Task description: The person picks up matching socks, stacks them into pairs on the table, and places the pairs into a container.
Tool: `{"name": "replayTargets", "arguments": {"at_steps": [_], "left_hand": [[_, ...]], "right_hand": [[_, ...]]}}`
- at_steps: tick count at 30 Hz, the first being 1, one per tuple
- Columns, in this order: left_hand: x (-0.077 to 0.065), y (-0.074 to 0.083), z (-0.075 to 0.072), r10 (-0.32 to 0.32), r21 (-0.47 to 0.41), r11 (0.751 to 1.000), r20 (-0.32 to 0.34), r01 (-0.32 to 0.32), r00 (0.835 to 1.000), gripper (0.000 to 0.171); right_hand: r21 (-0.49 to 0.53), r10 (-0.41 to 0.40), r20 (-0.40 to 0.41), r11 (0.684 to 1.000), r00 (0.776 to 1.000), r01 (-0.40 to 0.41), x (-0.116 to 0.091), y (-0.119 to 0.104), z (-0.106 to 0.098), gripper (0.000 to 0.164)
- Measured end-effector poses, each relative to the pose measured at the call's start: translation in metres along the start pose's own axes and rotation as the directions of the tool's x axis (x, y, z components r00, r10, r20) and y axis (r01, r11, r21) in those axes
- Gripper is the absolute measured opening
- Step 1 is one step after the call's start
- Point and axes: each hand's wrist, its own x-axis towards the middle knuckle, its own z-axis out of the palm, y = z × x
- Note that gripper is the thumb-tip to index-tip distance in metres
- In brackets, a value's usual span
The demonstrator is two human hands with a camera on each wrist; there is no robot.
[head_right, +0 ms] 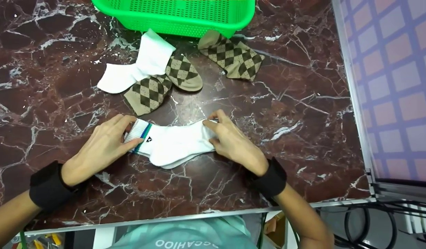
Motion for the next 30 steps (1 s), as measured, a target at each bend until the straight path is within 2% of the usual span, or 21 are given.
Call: {"name": "replayTargets", "arguments": {"at_steps": [5,10,16,22,30], "left_hand": [[0.003,-0.001,0.001,-0.001,-0.001,1.0,0.014,0.001,1.0,0.04],[0.005,-0.002,0.0,-0.045,0.027,0.999,0.026,0.044,0.999,0.047],[0.007,-0.005,-0.001,-0.075,0.053,0.996,-0.004,0.075,0.997,0.054],[0.011,-0.006,0.001,-0.11,0.087,0.99,0.029,0.107,0.994,0.067],[0.009,-0.003,0.001,-0.128,0.072,0.99,0.061,0.124,0.99,0.057]], "right_hand": [[-0.011,0.043,-0.017,0.999,0.999,-0.044,-0.001,0.001,-0.001,0.048],[-0.024,0.111,-0.056,0.993,0.992,-0.113,-0.002,0.003,-0.006,0.055],[-0.008,0.184,-0.076,0.983,0.98,-0.185,-0.005,0.009,-0.011,0.061],[-0.014,0.237,0.0,0.971,0.972,-0.237,-0.01,0.012,-0.011,0.058],[-0.012,0.272,0.076,0.962,0.959,-0.272,-0.01,0.01,-0.013,0.058]]}}
